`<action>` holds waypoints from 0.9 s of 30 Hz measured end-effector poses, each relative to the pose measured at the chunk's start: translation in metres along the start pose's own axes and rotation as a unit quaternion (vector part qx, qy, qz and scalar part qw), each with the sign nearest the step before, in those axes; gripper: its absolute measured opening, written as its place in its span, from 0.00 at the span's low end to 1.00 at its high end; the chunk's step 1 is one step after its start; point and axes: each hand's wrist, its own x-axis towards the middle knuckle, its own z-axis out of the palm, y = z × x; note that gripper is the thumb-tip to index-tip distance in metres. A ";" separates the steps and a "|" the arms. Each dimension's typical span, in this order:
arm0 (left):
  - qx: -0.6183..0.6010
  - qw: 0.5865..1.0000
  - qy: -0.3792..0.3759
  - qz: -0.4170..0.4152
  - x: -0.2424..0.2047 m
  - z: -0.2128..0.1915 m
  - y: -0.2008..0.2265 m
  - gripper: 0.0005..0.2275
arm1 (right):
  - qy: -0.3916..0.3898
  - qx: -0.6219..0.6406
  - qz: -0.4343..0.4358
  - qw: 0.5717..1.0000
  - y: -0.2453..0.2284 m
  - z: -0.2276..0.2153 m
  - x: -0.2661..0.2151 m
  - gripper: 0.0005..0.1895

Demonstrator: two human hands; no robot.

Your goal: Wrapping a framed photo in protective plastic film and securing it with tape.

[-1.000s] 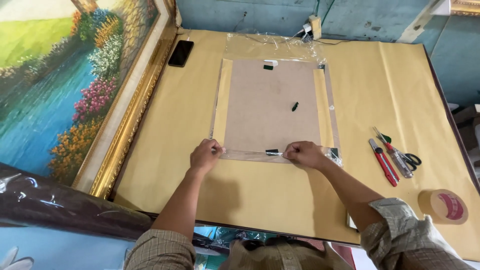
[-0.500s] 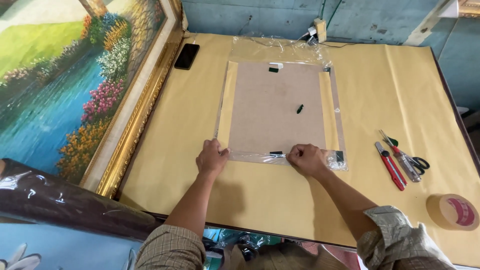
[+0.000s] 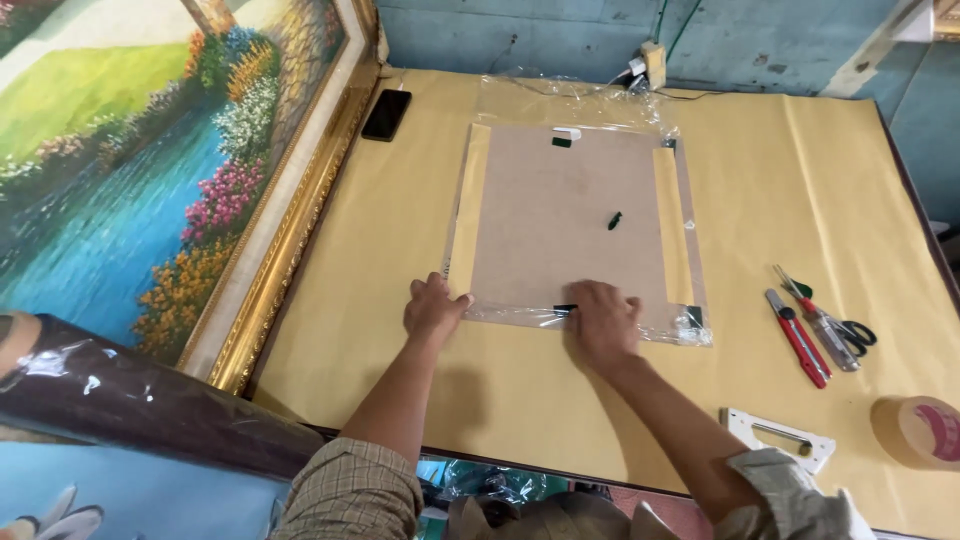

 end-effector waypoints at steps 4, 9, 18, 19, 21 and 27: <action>0.002 1.000 0.010 0.008 0.007 0.004 -0.007 0.14 | -0.074 0.021 -0.127 0.989 -0.034 -0.039 -0.019 0.32; 0.015 0.998 -0.023 0.057 -0.004 0.000 0.000 0.15 | -0.107 0.012 -0.140 0.984 -0.013 -0.036 -0.011 0.32; -0.200 0.928 0.067 0.308 -0.023 0.004 -0.045 0.06 | 0.004 0.001 -0.097 0.995 -0.016 -0.015 0.017 0.23; -0.200 0.927 0.067 0.309 -0.023 0.008 -0.047 0.06 | 0.005 0.001 -0.096 0.995 -0.023 -0.012 0.015 0.23; -0.199 0.900 0.118 0.369 -0.022 0.017 -0.050 0.06 | 0.102 0.145 -0.229 0.957 -0.037 -0.005 0.010 0.15; -0.144 0.887 0.185 0.398 0.001 0.046 -0.068 0.09 | 0.031 0.277 -0.186 0.942 -0.049 0.001 0.016 0.14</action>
